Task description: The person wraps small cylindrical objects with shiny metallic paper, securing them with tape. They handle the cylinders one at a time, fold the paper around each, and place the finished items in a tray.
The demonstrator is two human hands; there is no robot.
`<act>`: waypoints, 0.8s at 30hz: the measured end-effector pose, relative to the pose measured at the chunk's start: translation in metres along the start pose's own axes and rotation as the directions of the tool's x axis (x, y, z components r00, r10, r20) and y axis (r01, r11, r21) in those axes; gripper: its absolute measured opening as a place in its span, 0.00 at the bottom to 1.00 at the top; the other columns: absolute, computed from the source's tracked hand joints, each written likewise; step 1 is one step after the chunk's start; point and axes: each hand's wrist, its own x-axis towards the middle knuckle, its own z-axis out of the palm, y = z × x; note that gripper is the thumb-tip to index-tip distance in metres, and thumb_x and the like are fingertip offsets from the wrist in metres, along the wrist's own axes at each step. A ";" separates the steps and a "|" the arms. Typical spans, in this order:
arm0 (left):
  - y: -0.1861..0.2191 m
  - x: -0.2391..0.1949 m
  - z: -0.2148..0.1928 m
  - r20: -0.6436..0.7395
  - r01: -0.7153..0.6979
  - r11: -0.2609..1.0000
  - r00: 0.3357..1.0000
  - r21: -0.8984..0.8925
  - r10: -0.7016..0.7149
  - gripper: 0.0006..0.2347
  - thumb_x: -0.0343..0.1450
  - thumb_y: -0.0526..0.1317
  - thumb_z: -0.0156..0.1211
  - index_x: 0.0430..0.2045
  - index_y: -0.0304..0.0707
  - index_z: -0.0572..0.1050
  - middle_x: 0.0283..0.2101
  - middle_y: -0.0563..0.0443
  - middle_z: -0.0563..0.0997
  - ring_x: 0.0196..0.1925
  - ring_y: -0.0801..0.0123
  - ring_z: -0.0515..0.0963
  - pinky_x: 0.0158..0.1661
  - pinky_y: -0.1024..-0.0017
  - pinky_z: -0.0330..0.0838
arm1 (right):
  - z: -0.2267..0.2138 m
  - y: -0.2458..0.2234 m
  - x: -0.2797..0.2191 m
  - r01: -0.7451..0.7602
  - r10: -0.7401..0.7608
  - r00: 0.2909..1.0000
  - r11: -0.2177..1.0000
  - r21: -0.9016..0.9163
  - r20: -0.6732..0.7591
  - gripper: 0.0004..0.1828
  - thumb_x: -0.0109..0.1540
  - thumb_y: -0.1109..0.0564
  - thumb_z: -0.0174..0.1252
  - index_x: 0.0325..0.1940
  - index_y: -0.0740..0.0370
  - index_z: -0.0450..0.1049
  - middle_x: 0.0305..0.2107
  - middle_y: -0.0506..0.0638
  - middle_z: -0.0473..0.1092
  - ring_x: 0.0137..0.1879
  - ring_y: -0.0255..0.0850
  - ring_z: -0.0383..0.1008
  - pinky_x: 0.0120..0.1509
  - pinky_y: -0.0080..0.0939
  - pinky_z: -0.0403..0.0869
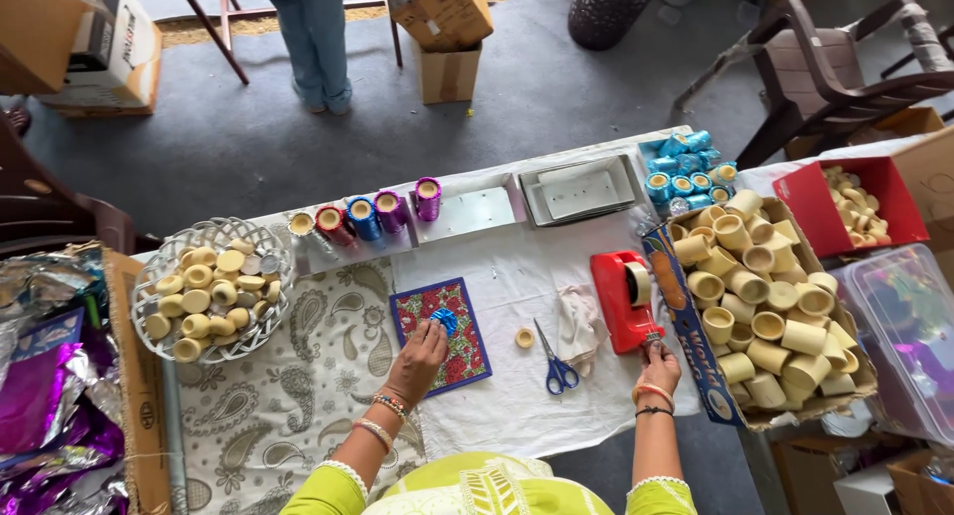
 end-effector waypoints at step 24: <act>0.000 0.000 0.006 -0.071 0.003 1.000 0.997 -0.015 -0.004 0.16 0.65 0.27 0.59 0.48 0.21 0.75 0.51 0.33 0.79 0.56 0.51 0.77 0.61 0.65 0.71 | 0.026 -0.010 -0.052 -0.229 0.105 0.940 0.900 -0.371 -0.325 0.10 0.70 0.65 0.51 0.49 0.77 0.71 0.38 0.57 0.76 0.37 0.39 0.80 0.43 0.39 0.82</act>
